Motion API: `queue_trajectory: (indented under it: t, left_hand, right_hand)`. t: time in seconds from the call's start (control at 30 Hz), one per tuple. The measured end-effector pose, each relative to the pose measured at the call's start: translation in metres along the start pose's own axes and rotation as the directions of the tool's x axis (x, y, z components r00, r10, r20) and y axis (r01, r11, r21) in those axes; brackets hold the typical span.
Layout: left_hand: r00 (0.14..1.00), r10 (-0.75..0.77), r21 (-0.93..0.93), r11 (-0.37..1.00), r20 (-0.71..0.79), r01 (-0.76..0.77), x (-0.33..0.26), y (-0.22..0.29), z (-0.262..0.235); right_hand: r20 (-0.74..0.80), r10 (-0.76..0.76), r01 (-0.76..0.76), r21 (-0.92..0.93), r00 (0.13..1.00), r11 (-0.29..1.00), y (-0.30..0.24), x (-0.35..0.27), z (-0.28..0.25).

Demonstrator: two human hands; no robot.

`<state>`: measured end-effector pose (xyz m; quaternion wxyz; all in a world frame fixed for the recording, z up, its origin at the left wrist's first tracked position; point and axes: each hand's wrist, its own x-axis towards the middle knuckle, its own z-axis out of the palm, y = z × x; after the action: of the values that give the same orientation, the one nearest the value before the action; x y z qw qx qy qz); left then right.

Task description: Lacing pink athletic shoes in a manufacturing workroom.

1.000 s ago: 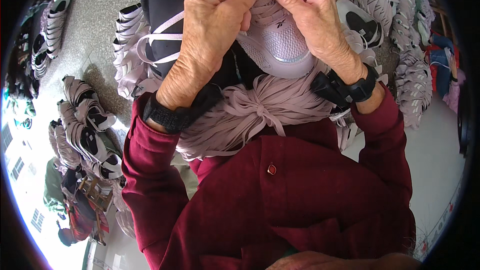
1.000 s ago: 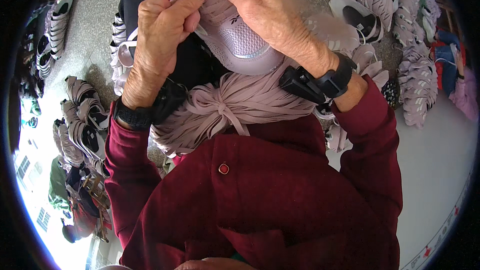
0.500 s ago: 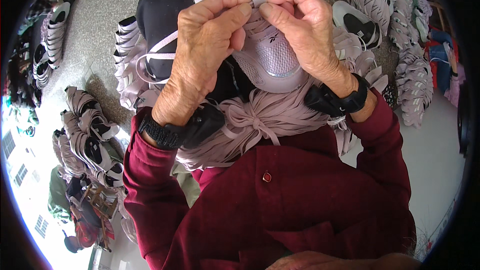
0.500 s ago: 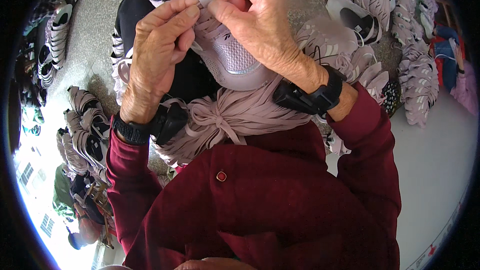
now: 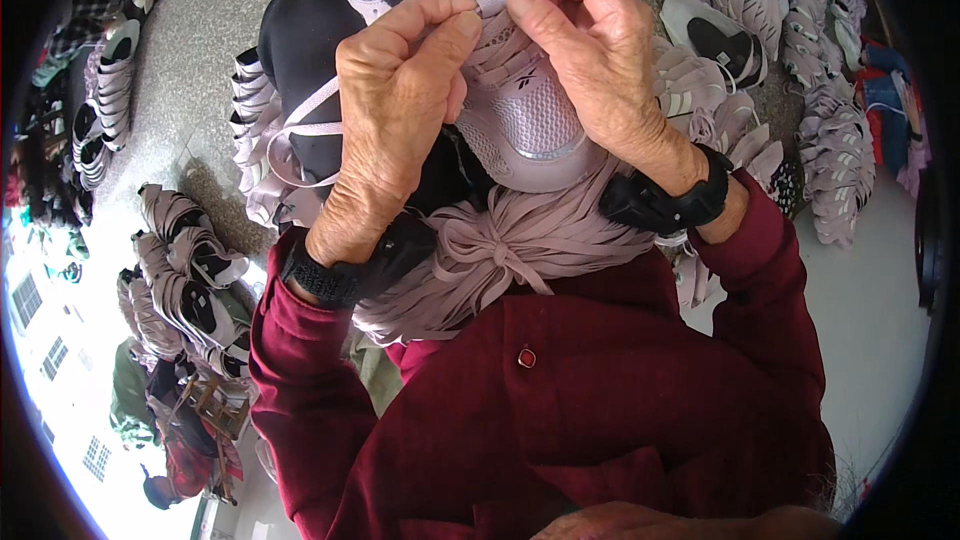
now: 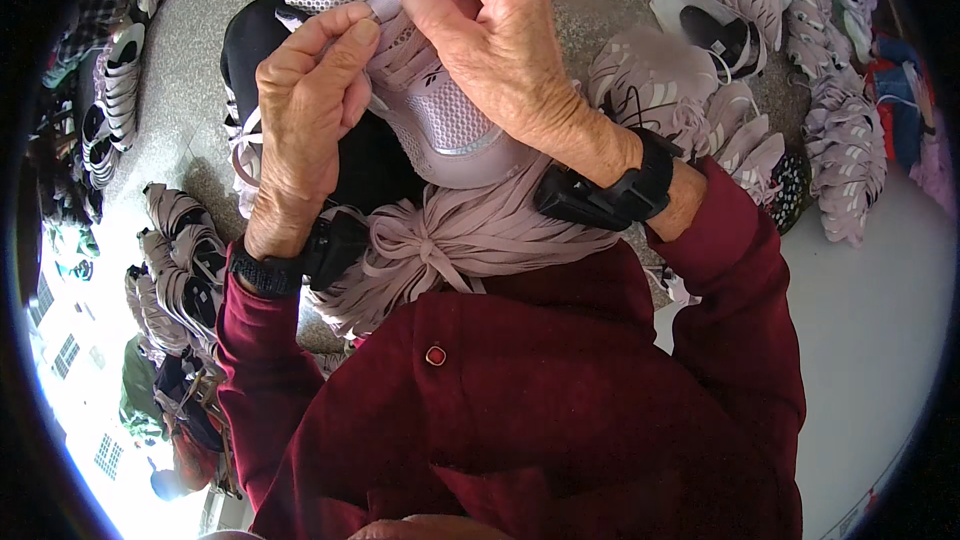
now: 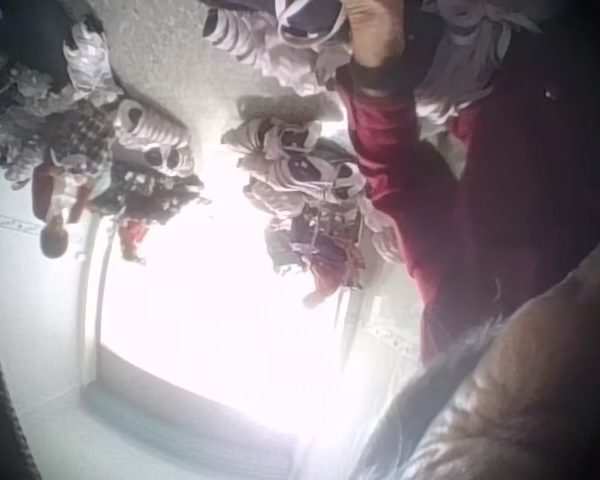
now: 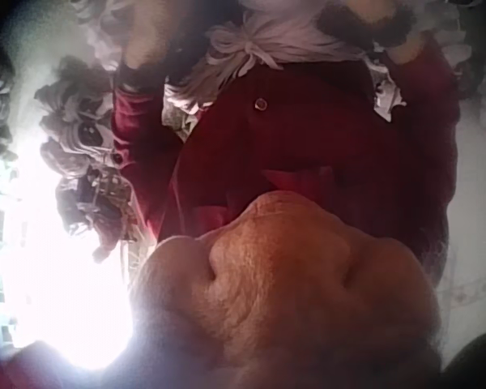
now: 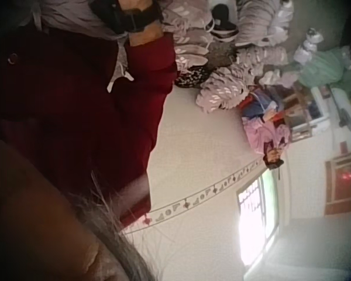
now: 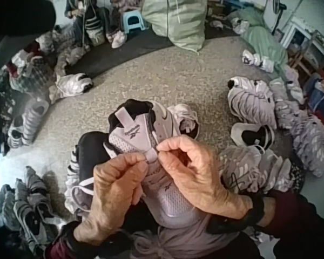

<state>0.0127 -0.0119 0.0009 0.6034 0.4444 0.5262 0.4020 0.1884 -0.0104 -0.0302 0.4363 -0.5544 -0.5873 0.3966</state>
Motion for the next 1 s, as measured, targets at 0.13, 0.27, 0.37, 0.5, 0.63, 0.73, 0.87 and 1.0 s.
queue_trajectory:
  t: [0.13, 0.27, 0.37, 0.5, 0.63, 0.73, 0.87, 1.0]
  left_hand:
    - [0.997, 0.056, 0.044, 0.998, -0.051, -0.054, -0.001, -0.001, 0.005]
    - [0.999, 0.019, 0.003, 1.0, -0.038, -0.019, 0.001, 0.002, 0.009]
    - [0.996, 0.053, 0.045, 0.998, -0.071, -0.05, -0.001, -0.005, 0.003]
    - [0.987, 0.125, 0.133, 0.985, -0.099, -0.111, -0.001, -0.005, 0.009]
    - [0.983, 0.149, 0.146, 0.98, -0.103, -0.134, -0.002, -0.005, 0.009]
    - [0.992, 0.106, 0.176, 0.98, -0.072, -0.092, -0.006, 0.004, 0.008]
    - [0.995, 0.072, 0.332, 0.942, -0.062, -0.048, -0.021, 0.014, -0.002]
    - [0.985, 0.172, 0.467, 0.871, 0.004, -0.154, -0.031, -0.001, -0.027]
  right_hand:
    - [-0.042, -0.084, 0.087, 0.072, 0.996, 0.994, 0.0, 0.002, 0.005]
    - [-0.016, -0.431, 0.425, 0.191, 0.902, 0.885, 0.032, 0.029, 0.013]
    - [-0.023, -0.451, 0.44, 0.262, 0.892, 0.859, 0.012, 0.02, 0.013]
    - [0.089, -0.124, 0.109, 0.157, 0.988, 0.982, -0.001, 0.015, 0.004]
    - [0.202, -0.009, -0.004, 0.063, 0.979, 0.998, -0.008, 0.022, -0.004]
    - [0.228, -0.072, 0.073, 0.008, 0.971, 0.997, -0.001, 0.023, -0.007]
    - [0.16, -0.008, -0.023, 0.193, 0.987, 0.981, 0.003, 0.021, -0.012]
    - [0.157, 0.224, -0.273, 0.577, 0.962, 0.769, 0.003, 0.031, -0.039]
